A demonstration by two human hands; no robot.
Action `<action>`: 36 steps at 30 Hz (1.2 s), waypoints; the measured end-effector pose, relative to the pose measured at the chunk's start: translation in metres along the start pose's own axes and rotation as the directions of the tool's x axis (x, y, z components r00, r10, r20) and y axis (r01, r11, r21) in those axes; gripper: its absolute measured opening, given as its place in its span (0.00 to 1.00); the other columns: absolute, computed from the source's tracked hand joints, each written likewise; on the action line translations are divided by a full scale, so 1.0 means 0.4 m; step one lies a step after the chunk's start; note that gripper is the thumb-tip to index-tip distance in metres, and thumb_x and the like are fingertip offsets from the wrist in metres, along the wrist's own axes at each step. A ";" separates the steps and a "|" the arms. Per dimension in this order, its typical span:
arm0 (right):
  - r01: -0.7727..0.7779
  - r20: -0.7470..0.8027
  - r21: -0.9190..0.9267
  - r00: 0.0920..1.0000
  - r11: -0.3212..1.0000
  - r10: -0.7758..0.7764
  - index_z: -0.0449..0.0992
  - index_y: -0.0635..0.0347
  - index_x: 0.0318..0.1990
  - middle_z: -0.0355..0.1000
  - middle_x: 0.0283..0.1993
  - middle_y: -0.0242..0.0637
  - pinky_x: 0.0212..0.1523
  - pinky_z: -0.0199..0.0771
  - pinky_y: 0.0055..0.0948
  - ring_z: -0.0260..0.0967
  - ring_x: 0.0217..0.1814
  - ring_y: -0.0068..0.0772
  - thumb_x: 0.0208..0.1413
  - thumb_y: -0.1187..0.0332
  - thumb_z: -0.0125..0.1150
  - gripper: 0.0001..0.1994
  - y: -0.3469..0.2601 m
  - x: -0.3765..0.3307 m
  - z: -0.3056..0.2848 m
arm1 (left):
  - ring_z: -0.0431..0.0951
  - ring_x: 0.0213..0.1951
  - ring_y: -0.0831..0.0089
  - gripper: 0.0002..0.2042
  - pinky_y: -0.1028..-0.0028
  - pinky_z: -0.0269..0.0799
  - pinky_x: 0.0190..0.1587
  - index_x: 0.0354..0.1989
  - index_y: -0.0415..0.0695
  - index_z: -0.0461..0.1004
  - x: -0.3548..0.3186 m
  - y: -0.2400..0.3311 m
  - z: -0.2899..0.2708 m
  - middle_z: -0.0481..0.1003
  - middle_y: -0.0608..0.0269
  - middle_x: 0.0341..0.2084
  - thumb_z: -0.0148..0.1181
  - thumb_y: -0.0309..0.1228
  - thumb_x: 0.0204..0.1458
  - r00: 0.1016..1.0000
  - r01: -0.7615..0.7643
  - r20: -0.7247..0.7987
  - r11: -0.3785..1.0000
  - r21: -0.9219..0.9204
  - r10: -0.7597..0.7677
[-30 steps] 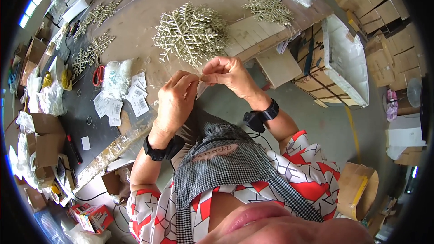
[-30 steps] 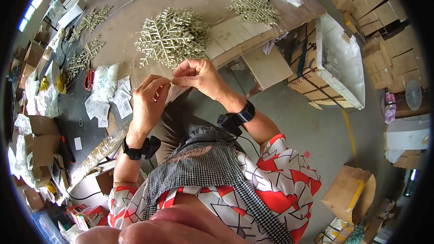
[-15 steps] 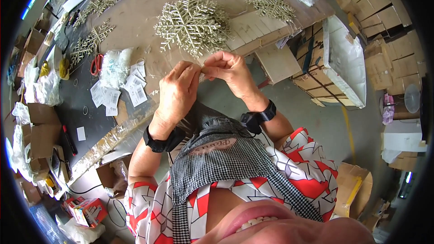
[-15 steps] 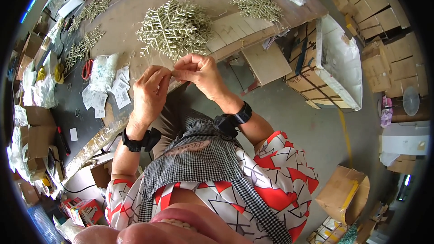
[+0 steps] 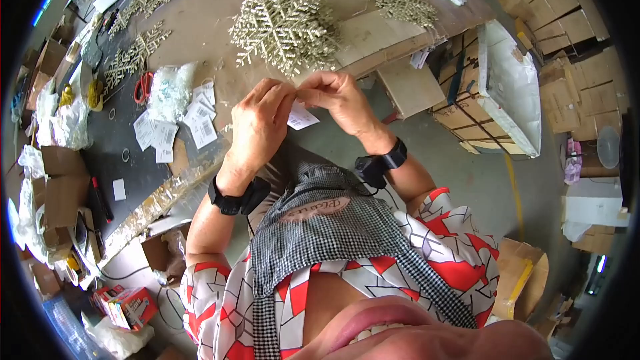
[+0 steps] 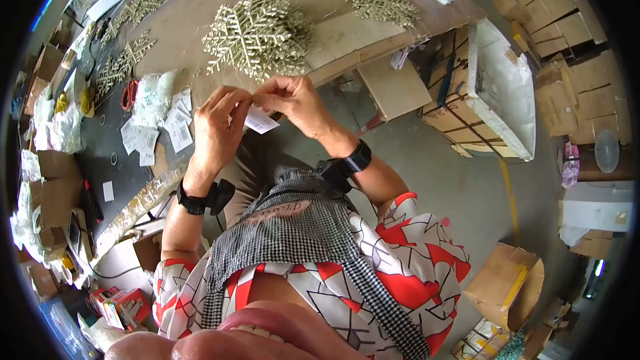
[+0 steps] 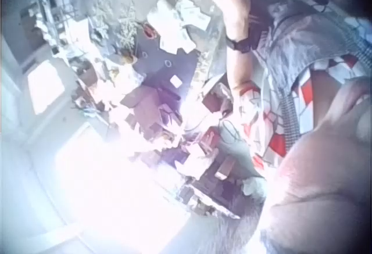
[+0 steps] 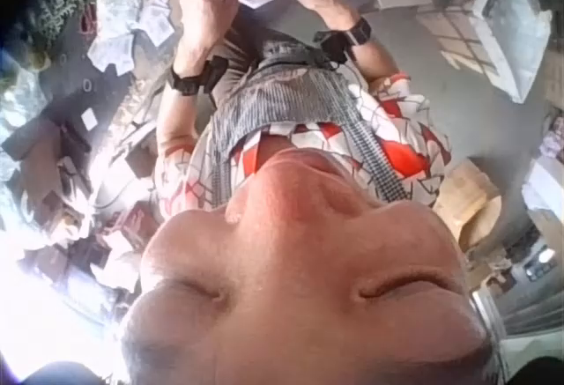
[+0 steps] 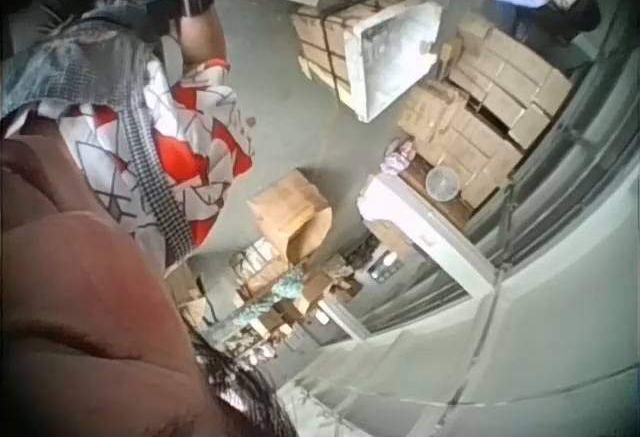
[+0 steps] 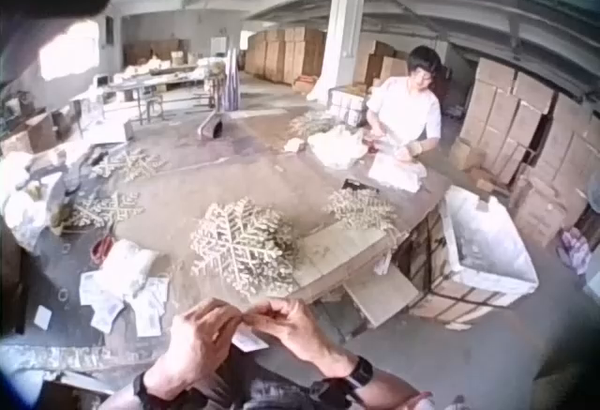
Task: Attaching decorative tags and labels to plastic snowflake ornaments at a workbench.
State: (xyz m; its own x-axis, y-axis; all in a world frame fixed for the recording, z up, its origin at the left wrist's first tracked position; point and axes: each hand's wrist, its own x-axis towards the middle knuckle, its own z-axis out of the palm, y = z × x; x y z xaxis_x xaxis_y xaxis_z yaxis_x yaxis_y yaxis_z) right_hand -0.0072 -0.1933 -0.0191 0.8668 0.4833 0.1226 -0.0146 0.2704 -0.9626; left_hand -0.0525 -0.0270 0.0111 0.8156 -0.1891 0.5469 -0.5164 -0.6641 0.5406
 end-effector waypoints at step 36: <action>-0.257 -0.364 0.007 0.899 0.966 0.242 0.71 0.66 0.45 0.67 0.26 0.30 0.18 0.53 0.17 0.52 0.17 0.15 0.57 0.68 0.54 0.12 -0.124 0.072 -0.840 | 0.68 0.48 0.54 0.20 0.62 0.61 0.52 0.45 0.43 0.71 -0.278 -0.360 -0.175 0.70 0.53 0.45 0.63 0.31 0.40 0.925 0.345 -0.035 0.801 0.490 -0.377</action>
State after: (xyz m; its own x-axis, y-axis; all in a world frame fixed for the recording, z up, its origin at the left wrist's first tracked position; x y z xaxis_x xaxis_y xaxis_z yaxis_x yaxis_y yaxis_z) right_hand 0.1859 -0.4725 -0.0491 0.9576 0.1969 -0.2103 -0.2403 0.1430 -0.9601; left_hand -0.0872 0.1403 -0.0829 0.9406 0.1007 0.3243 -0.0045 -0.9513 0.3083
